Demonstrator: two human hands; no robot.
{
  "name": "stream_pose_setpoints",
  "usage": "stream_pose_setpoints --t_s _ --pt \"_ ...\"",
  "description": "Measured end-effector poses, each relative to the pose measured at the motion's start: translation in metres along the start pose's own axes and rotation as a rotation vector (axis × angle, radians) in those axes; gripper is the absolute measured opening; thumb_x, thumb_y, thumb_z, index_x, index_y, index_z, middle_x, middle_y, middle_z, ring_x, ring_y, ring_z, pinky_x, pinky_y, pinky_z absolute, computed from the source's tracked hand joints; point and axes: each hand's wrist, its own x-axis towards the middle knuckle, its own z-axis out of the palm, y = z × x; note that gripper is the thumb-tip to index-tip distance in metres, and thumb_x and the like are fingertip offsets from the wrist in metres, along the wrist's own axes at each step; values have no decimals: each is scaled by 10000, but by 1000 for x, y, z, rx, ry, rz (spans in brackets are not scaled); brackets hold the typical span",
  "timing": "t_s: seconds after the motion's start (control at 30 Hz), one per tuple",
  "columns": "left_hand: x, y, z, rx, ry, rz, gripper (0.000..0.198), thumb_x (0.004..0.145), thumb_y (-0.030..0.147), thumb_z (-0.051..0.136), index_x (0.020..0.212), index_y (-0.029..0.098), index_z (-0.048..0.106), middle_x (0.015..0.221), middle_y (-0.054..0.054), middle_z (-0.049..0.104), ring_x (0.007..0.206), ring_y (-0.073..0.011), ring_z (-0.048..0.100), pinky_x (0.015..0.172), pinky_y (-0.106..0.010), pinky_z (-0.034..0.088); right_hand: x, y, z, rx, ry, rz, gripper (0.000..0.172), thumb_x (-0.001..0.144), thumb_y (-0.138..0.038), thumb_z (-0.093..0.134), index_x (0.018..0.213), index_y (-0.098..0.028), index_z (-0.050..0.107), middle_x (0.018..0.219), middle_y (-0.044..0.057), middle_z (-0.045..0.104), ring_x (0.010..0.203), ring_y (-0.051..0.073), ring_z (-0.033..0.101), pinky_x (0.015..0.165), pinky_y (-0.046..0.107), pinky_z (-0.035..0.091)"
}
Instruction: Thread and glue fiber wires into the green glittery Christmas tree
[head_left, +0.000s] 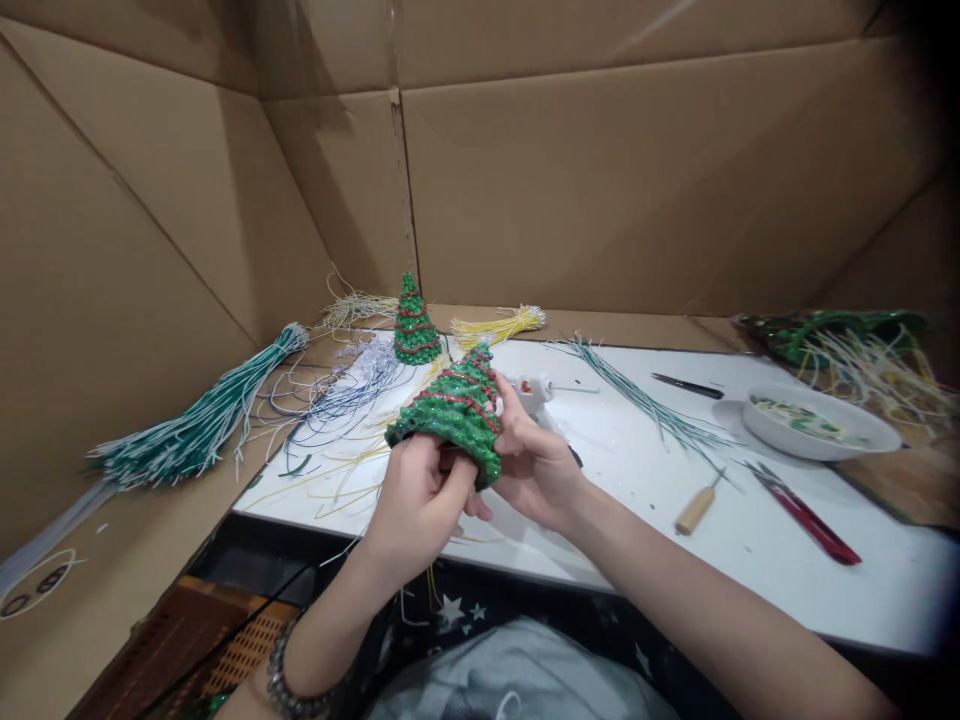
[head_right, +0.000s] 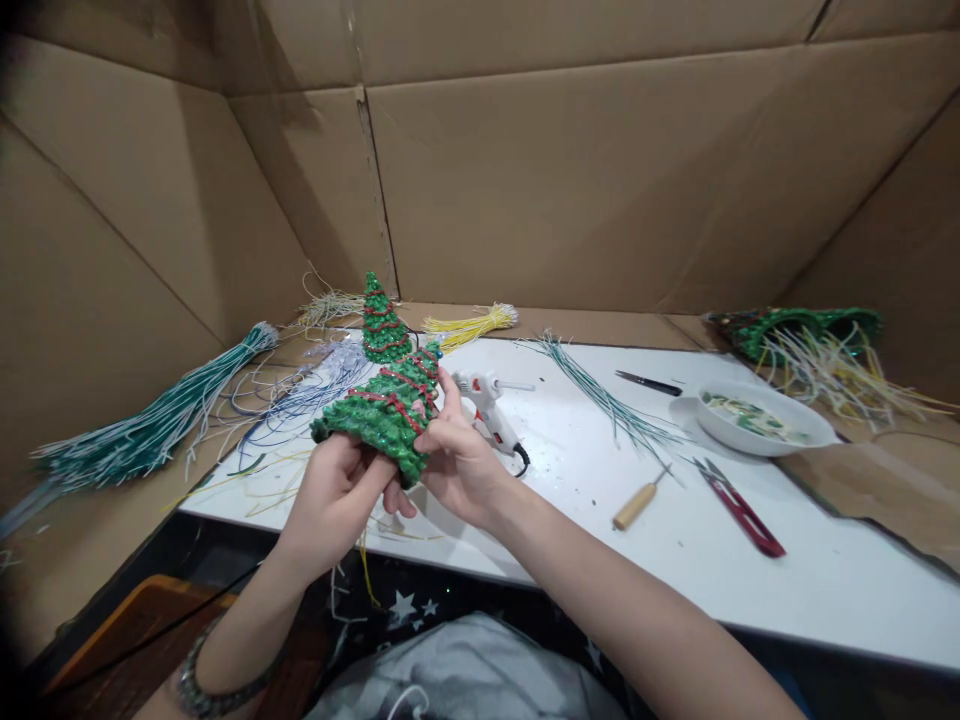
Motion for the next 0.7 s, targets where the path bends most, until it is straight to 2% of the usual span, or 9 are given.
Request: stream_pose_setpoints --t_s 0.1,0.2,0.27,0.33,0.4,0.57,0.63,0.7 --pt "-5 6 -1 2 -23 -32 136 915 298 533 836 187 531 548 46 577 541 -163 668 546 -279 539 -1 -1 1 23 28 11 1000 589 -95 513 1447 -418 112 883 -58 633 445 123 528 341 238 427" --pt "-9 15 -5 -80 -108 -24 125 905 308 562 908 183 560 678 18 617 707 -159 681 674 -280 555 -2 -3 2 54 82 -31 1055 540 -67 552 1462 -398 162 1009 -30 658 599 127 597 418 208 445" --pt "-10 20 -9 -127 -182 -7 176 901 340 574 966 177 571 748 -2 639 803 -169 677 753 -288 548 -1 -3 3 62 112 -47 1079 519 -56 565 1468 -397 180 1084 -25 656 670 124 608 454 199 449" --pt "-11 22 -13 -143 -233 4 256 906 399 568 1021 171 571 777 -13 650 834 -176 670 791 -301 539 -1 -3 3 56 111 -39 1098 522 -64 568 1476 -420 157 1126 -32 649 644 119 589 430 202 424" --pt "-11 21 -13 -132 -234 -11 300 905 441 566 1030 169 570 787 -17 647 831 -179 668 788 -311 544 -1 -2 3 57 115 -36 1128 516 -59 571 1483 -434 127 1171 -35 637 660 122 592 427 206 417" --pt "-9 9 -5 -40 -147 -31 282 895 439 588 972 168 578 832 -36 657 770 -179 681 701 -309 551 -1 -4 5 69 150 -71 1183 484 -11 570 1495 -430 121 1329 -19 568 1003 171 621 548 203 485" --pt "-6 6 -4 -55 -145 -6 275 889 425 599 974 164 583 829 -40 665 755 -181 688 698 -312 558 -2 -5 5 33 126 -84 1171 506 -21 571 1495 -444 106 1340 -11 554 989 181 632 506 208 487" --pt "-3 4 -6 -85 -164 49 255 889 396 596 967 153 594 833 -50 675 747 -184 692 704 -312 565 -2 -6 4 -12 76 -92 1152 544 -48 564 1489 -473 62 1288 -2 572 804 165 656 417 217 462"
